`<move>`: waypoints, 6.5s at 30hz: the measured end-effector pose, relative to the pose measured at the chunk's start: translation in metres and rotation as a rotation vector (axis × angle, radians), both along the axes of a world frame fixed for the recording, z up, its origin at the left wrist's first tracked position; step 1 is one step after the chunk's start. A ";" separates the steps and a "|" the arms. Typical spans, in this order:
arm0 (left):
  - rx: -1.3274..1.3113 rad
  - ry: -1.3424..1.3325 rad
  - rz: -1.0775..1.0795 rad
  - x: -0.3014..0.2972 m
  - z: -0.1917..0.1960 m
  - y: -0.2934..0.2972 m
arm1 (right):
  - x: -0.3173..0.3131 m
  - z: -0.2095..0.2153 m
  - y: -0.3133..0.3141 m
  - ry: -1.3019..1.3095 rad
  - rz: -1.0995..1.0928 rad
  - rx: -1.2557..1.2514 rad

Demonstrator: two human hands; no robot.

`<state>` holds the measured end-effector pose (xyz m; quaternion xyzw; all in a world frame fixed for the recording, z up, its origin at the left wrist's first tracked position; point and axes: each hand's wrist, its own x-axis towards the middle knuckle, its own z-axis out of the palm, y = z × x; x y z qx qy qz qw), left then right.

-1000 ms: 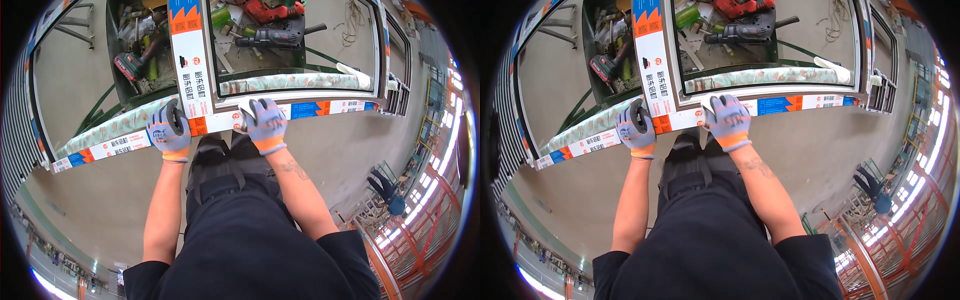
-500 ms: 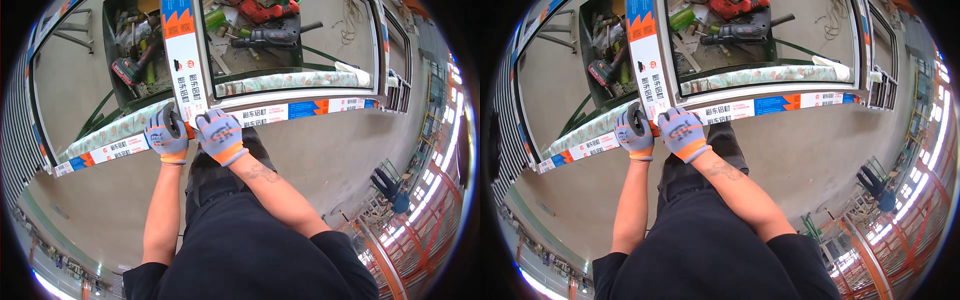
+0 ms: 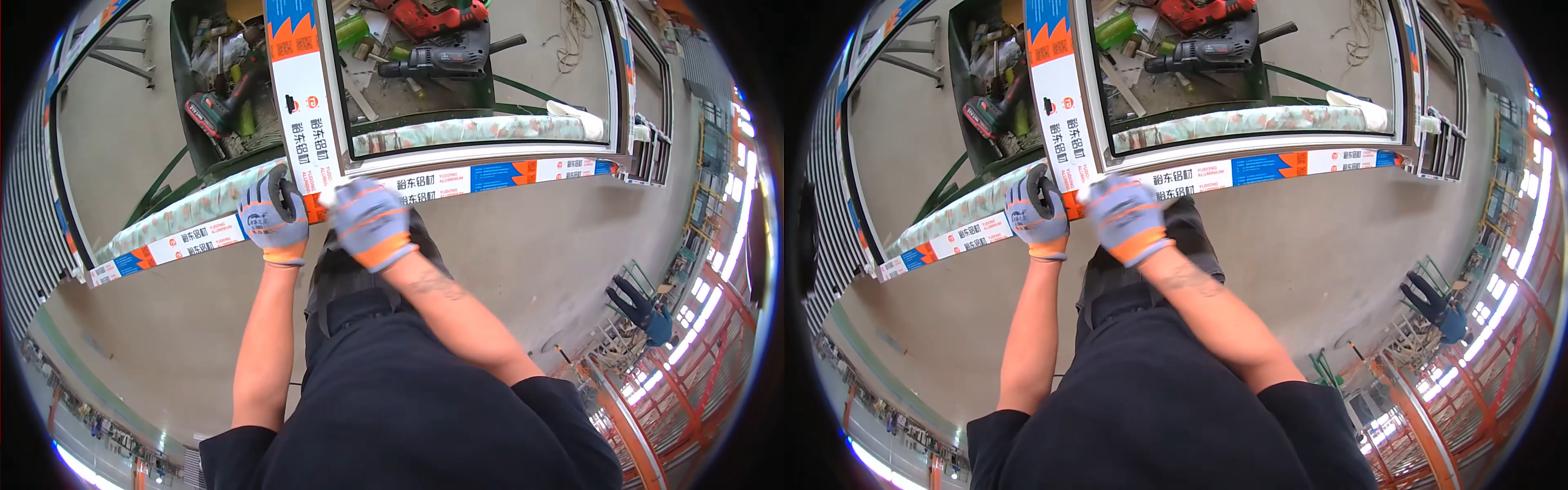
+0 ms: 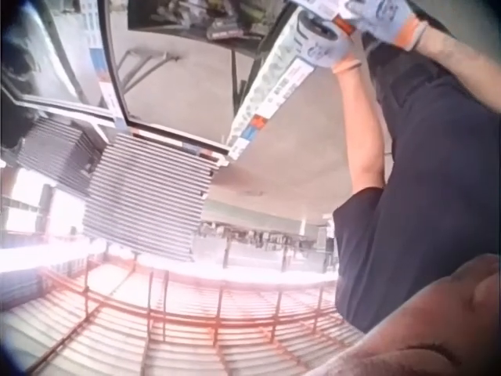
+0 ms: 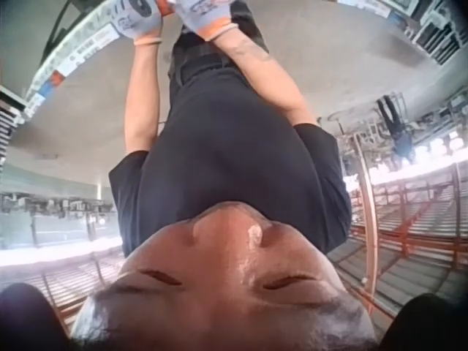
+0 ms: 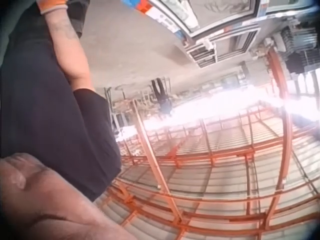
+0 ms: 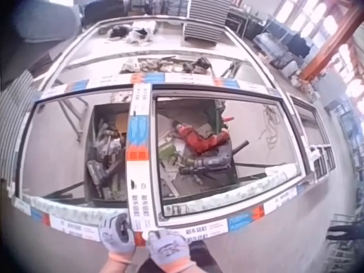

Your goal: Assembling and preparing a window frame by cleaning edges, applying sealant, and securing components with a drill.

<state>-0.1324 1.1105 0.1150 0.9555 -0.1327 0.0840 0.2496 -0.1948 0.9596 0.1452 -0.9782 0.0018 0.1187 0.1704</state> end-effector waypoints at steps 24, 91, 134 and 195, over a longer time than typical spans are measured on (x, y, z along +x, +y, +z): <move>-0.145 -0.089 0.126 -0.006 -0.006 0.011 | -0.081 -0.017 -0.224 -0.280 -0.675 -0.210; 0.306 0.032 0.039 -0.091 -0.013 -0.173 | 0.362 -0.275 -0.556 0.428 0.085 0.267; -2.776 1.073 -0.077 -0.099 0.109 -0.296 | -0.090 0.228 -0.487 -0.045 -0.216 0.414; -3.096 0.918 0.067 -0.122 0.082 -0.294 | 0.038 0.346 -0.536 0.024 0.410 0.284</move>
